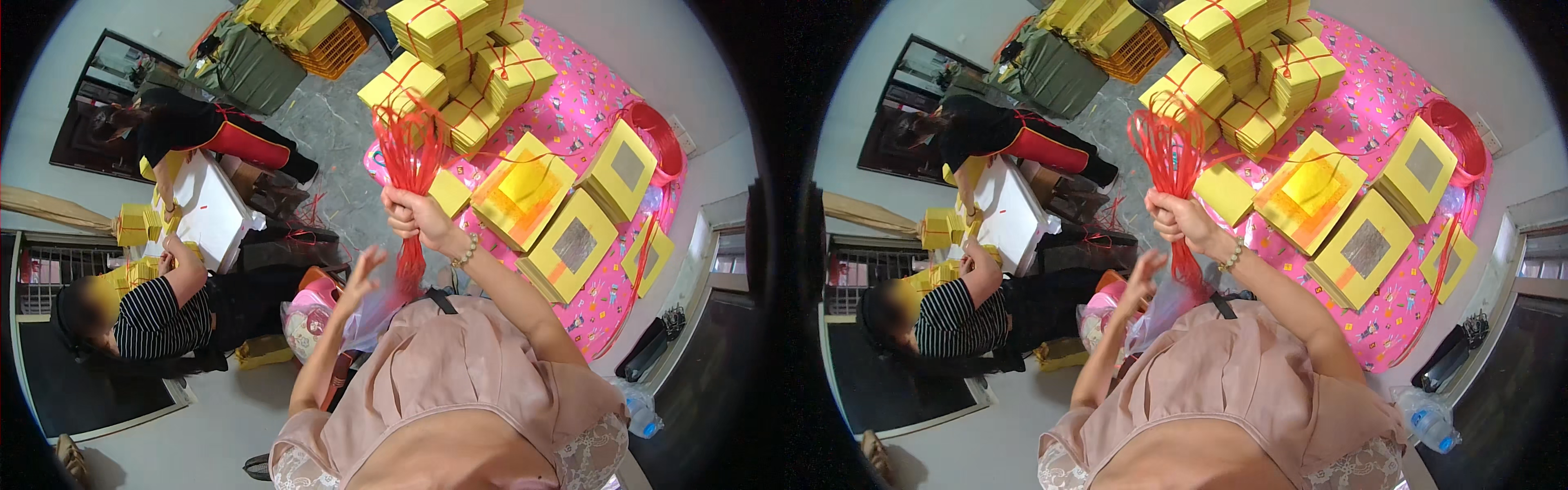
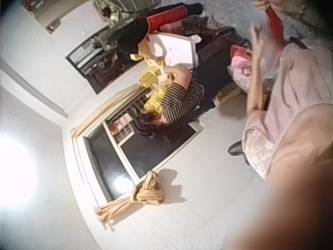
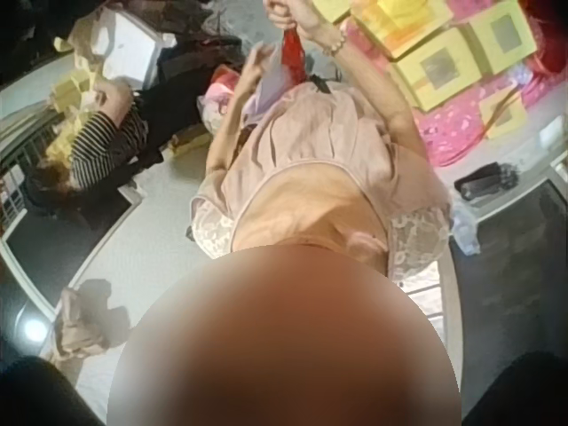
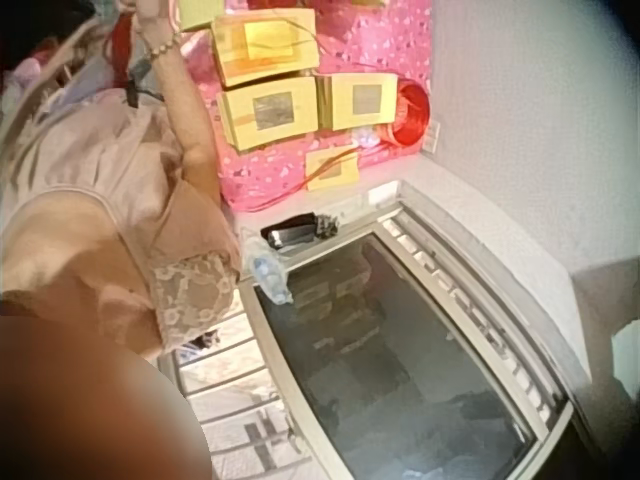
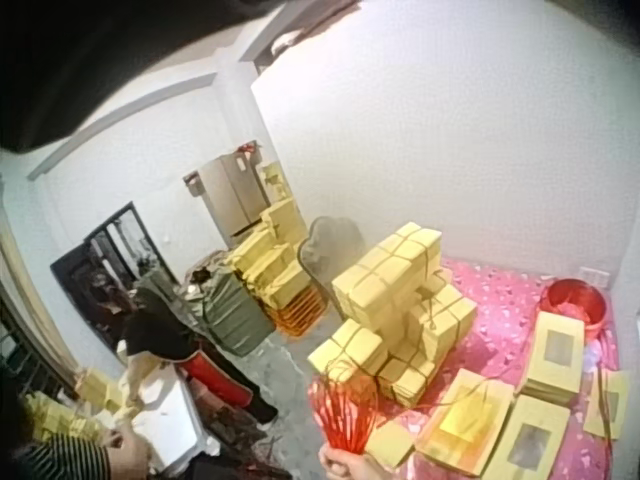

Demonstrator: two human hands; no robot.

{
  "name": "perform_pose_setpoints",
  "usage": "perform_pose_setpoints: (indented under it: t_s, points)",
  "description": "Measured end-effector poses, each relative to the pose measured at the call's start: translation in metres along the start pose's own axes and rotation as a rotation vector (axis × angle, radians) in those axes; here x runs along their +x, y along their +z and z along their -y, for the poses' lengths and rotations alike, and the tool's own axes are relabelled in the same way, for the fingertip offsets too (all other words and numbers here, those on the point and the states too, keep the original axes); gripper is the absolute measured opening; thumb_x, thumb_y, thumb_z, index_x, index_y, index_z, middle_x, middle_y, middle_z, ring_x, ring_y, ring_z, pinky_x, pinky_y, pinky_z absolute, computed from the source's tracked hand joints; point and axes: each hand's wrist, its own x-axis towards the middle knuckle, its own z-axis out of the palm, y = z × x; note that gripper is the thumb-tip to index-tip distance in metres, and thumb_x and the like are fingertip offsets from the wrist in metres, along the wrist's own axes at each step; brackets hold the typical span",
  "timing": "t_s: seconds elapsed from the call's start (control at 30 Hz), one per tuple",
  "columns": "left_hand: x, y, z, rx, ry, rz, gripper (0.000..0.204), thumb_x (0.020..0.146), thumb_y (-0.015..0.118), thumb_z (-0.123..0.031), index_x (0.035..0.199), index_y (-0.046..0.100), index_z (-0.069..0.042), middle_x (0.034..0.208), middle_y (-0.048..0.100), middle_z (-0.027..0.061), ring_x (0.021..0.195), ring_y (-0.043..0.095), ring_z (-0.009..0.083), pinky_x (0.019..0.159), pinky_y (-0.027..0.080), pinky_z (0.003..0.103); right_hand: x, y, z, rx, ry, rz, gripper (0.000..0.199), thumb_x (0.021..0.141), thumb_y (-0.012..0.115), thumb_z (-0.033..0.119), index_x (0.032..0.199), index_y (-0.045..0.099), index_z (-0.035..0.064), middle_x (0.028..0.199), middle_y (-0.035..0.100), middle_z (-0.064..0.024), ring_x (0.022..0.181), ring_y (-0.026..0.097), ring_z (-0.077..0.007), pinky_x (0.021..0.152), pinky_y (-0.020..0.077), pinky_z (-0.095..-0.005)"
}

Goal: The recorder bundles stacks of yellow paper boxes using red plastic ribbons.

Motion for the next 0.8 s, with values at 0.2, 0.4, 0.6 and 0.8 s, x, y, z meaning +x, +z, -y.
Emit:
perform_pose_setpoints:
  t_s: [0.2, 0.4, 0.6, 0.8]
  points:
    - [0.097, -0.02, -0.115, -0.364, -0.045, 0.57, 0.084, 0.07, 0.062, -0.059, 0.124, 0.042, 0.002, 0.115, 0.053, 0.0115, 0.109, 0.05, 0.021, 0.093, 0.037, 0.035, -0.007, 0.012, -0.035, -0.115, 0.199, 0.064, 0.026, 0.093, 0.043, 0.029, 0.077, 0.048, 0.0083, 0.048, 0.023, 0.0085, 0.039, 0.02, -0.0022, 0.036, 0.0168, -0.019]
    - [0.123, 0.019, -0.182, -0.433, -0.008, 0.771, 0.045, 0.071, 0.073, -0.026, 0.1, 0.051, 0.001, 0.082, 0.058, 0.0073, 0.077, 0.058, 0.0169, 0.073, 0.046, 0.031, -0.02, 0.008, -0.045, -0.075, 0.247, 0.19, 0.024, 0.092, 0.044, 0.026, 0.077, 0.047, 0.0081, 0.048, 0.023, 0.0104, 0.038, 0.02, -0.0016, 0.036, 0.0159, -0.0179]
    - [0.118, 0.059, -0.21, -0.355, -0.007, 0.293, 0.014, 0.086, 0.057, -0.019, 0.088, 0.046, -0.008, 0.058, 0.04, -0.0033, 0.05, 0.041, 0.0084, 0.049, 0.035, 0.023, -0.025, -0.007, -0.045, 0.054, 0.17, 0.09, 0.02, 0.091, 0.045, 0.021, 0.078, 0.046, 0.0074, 0.049, 0.026, 0.0089, 0.038, 0.022, -0.0017, 0.036, 0.0173, -0.0179]
    - [0.107, 0.057, -0.212, -0.545, 0.009, 0.117, 0.011, 0.091, 0.048, -0.021, 0.085, 0.041, -0.015, 0.055, 0.026, -0.0074, 0.042, 0.022, 0.0031, 0.039, 0.016, 0.02, -0.025, -0.004, -0.039, -0.779, -0.424, -0.219, 0.026, 0.083, 0.056, 0.022, 0.097, 0.046, 0.0021, 0.078, 0.049, -0.0043, 0.07, 0.049, -0.0133, 0.063, 0.0408, -0.0266]
